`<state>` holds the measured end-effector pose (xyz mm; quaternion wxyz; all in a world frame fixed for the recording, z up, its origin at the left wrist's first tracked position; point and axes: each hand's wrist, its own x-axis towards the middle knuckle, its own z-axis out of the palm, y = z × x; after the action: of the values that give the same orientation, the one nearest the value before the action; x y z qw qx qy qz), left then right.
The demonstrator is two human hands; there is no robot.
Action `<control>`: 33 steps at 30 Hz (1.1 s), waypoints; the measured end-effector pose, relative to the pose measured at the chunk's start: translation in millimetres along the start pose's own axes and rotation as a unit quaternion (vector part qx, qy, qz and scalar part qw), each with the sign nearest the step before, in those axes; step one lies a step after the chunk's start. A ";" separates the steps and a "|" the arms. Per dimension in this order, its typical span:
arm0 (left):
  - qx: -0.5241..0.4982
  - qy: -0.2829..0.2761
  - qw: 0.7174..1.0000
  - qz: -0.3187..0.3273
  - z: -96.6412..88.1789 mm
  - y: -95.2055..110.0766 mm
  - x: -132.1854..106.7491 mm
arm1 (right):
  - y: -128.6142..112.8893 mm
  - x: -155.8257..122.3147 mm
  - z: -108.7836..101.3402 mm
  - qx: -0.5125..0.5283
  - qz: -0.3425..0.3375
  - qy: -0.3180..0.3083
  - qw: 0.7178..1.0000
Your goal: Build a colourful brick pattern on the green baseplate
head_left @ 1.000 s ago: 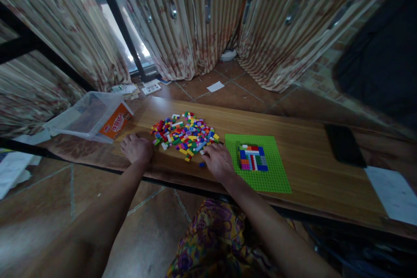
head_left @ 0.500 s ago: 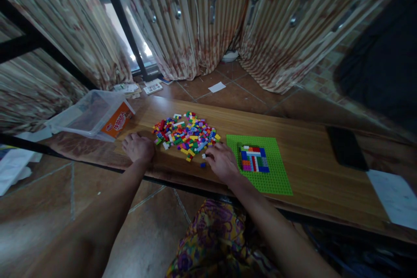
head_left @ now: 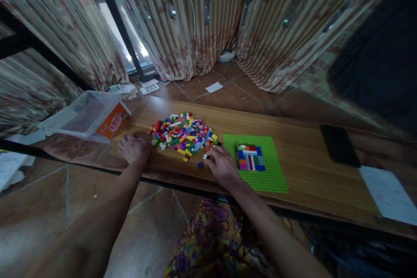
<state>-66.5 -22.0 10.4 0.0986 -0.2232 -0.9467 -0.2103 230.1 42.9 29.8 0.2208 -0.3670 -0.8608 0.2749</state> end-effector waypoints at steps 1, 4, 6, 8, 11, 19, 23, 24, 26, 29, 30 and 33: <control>-0.016 0.002 1.000 -0.005 -0.3 -0.7 1.6 | -0.6 -3.7 -2.2 0.038 0.007 0.016 0.999; -0.075 0.018 0.997 -0.029 -6.7 -2.1 4.2 | -2.1 -16.9 -9.6 0.172 0.046 0.062 0.982; -0.113 0.035 0.992 -0.038 -17.2 -0.1 -3.2 | -2.4 -25.7 -14.5 0.253 0.076 0.094 0.960; -0.189 0.057 0.980 -0.037 -32.2 6.9 -24.9 | -3.1 -33.4 -19.2 0.306 0.102 0.121 0.939; -0.357 -0.065 0.932 -0.005 -58.9 27.8 -85.2 | -7.5 -43.7 -24.9 0.359 0.132 0.148 0.912; -0.549 -0.406 0.730 0.031 -95.8 81.3 -221.6 | -31.4 -85.2 -28.1 0.446 0.168 0.119 0.871; -0.550 -0.430 0.716 0.006 -97.7 77.7 -237.1 | -32.4 -105.3 -30.9 0.469 0.205 0.129 0.849; -0.552 -0.439 0.709 -0.003 -98.3 76.0 -240.0 | -32.3 -108.9 -31.3 0.481 0.220 0.127 0.839; -0.556 -0.460 0.692 -0.017 -99.9 73.6 -245.2 | -32.6 -114.5 -31.3 0.500 0.248 0.124 0.820; -0.564 -0.477 0.673 -0.032 -103.6 73.0 -249.9 | -33.7 -119.7 -29.4 0.516 0.270 0.132 0.802; -0.567 -0.481 0.668 -0.036 -105.1 73.3 -250.2 | -34.2 -120.8 -28.6 0.518 0.272 0.134 0.800; -0.567 -0.492 0.659 -0.044 -109.8 73.4 -247.4 | -35.7 -121.5 -26.6 0.520 0.266 0.133 0.801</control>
<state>195.7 -105.3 64.9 -0.5367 -0.2649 -0.5632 -0.5698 304.3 -61.0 50.8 0.4087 -0.4451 -0.4193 0.6776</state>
